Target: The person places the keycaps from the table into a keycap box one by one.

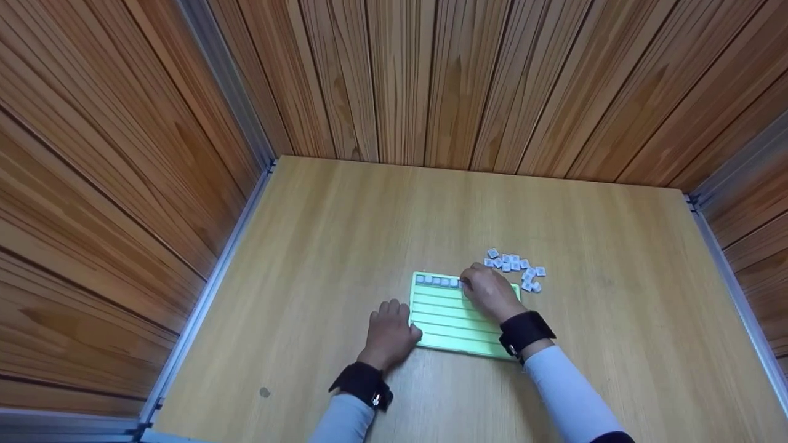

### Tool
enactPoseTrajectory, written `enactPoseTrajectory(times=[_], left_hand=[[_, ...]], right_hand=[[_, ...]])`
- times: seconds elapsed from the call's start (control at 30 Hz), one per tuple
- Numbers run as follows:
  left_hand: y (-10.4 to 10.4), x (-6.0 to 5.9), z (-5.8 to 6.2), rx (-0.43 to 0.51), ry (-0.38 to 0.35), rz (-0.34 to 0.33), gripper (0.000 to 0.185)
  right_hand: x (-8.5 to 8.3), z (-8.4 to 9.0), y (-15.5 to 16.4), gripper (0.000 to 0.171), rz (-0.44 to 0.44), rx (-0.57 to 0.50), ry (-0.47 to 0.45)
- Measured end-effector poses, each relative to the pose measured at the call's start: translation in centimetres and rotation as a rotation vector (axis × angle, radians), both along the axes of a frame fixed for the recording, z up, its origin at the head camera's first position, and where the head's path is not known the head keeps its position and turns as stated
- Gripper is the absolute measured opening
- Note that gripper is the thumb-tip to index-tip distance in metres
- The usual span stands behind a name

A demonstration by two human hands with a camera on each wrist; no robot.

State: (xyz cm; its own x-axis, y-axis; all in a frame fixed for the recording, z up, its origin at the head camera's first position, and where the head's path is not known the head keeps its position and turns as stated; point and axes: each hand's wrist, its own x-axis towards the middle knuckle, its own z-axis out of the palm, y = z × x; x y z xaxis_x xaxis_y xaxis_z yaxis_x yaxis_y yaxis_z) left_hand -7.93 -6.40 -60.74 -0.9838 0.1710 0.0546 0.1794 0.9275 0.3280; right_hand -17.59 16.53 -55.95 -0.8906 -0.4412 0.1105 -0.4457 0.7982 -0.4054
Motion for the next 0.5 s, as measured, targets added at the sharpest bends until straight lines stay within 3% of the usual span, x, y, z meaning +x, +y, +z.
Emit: enactPoseTrajectory(times=[0.1, 0.3, 0.5], left_hand=[[0.0, 0.0, -0.1, -0.002, 0.003, 0.0, 0.018], [0.0, 0.1, 1.2, -0.005, -0.057, 0.001, 0.019], [0.0, 0.2, 0.7, -0.007, -0.007, -0.009, 0.019]], right_hand=[[0.0, 0.1, 0.0, 0.01, -0.008, 0.002, -0.018], [0.0, 0.3, 0.5, 0.011, -0.026, -0.002, -0.027], [0.0, 0.6, 2.2, 0.016, -0.055, -0.029, 0.012]])
